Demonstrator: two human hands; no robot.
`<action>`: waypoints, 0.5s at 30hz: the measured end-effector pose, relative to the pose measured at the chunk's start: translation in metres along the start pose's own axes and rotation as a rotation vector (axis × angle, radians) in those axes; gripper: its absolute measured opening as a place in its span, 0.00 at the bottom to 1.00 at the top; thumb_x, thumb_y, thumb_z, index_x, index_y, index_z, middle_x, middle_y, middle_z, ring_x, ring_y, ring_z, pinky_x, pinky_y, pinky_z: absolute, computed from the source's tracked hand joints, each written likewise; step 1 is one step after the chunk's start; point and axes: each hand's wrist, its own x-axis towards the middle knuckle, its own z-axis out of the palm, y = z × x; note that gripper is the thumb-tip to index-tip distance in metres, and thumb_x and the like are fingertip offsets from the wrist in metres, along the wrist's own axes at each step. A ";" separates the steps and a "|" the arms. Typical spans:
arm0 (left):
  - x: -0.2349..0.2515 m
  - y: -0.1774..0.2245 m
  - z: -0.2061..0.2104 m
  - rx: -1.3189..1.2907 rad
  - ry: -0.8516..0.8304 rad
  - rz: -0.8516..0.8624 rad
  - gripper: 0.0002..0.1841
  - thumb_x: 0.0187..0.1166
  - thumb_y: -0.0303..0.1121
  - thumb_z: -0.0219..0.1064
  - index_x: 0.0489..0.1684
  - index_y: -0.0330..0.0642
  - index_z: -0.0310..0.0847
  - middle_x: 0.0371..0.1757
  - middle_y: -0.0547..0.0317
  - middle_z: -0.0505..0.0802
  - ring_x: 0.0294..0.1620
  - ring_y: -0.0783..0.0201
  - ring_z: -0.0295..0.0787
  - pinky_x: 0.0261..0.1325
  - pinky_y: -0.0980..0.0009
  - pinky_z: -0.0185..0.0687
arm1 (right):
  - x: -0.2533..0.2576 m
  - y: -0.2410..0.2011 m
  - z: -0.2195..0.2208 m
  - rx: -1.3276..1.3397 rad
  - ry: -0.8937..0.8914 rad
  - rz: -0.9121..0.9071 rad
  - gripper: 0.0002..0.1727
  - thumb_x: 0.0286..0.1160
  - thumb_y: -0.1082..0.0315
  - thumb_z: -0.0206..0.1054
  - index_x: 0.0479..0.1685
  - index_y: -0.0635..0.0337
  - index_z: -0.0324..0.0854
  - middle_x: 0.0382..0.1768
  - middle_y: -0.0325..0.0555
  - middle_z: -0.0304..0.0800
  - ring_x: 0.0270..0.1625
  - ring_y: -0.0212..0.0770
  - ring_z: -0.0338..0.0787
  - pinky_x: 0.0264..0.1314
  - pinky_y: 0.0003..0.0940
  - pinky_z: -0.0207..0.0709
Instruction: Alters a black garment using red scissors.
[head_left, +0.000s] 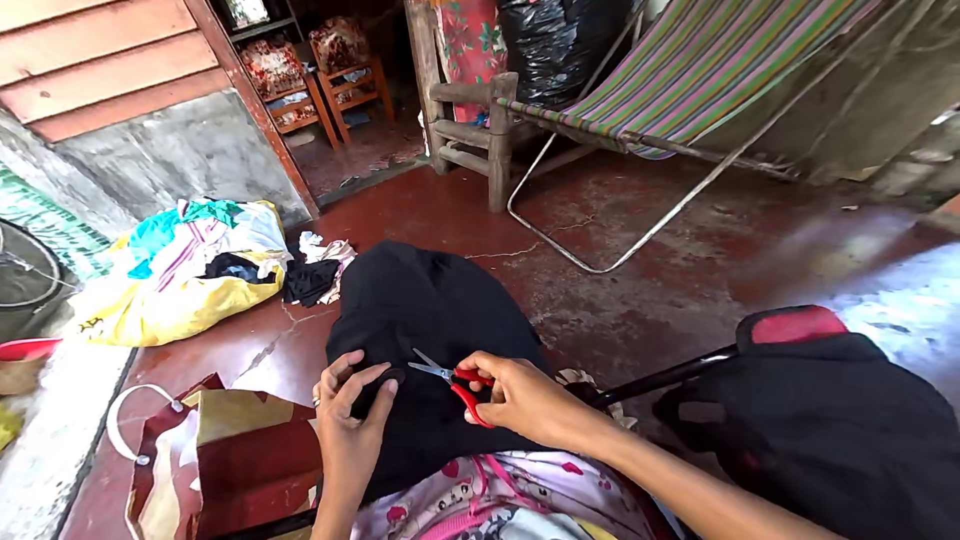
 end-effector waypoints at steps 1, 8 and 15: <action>0.002 0.000 -0.004 -0.073 0.000 -0.026 0.09 0.72 0.43 0.75 0.41 0.53 0.97 0.59 0.59 0.91 0.65 0.59 0.82 0.68 0.61 0.78 | -0.001 0.001 0.000 0.062 -0.031 -0.029 0.29 0.73 0.60 0.77 0.74 0.52 0.77 0.58 0.45 0.88 0.46 0.36 0.90 0.51 0.34 0.84; 0.019 0.009 -0.029 -0.496 -0.185 -0.246 0.12 0.86 0.30 0.60 0.51 0.40 0.91 0.40 0.59 0.91 0.30 0.72 0.81 0.32 0.81 0.76 | -0.008 -0.002 0.004 0.670 -0.464 -0.146 0.23 0.75 0.67 0.72 0.70 0.58 0.76 0.47 0.44 0.93 0.41 0.35 0.93 0.44 0.31 0.88; 0.012 0.002 -0.033 -0.952 -0.284 -0.460 0.10 0.87 0.32 0.62 0.54 0.40 0.88 0.43 0.48 0.94 0.40 0.61 0.95 0.42 0.67 0.95 | -0.002 -0.017 0.012 0.720 -0.630 -0.178 0.19 0.80 0.67 0.66 0.68 0.57 0.75 0.46 0.45 0.94 0.38 0.34 0.93 0.41 0.29 0.88</action>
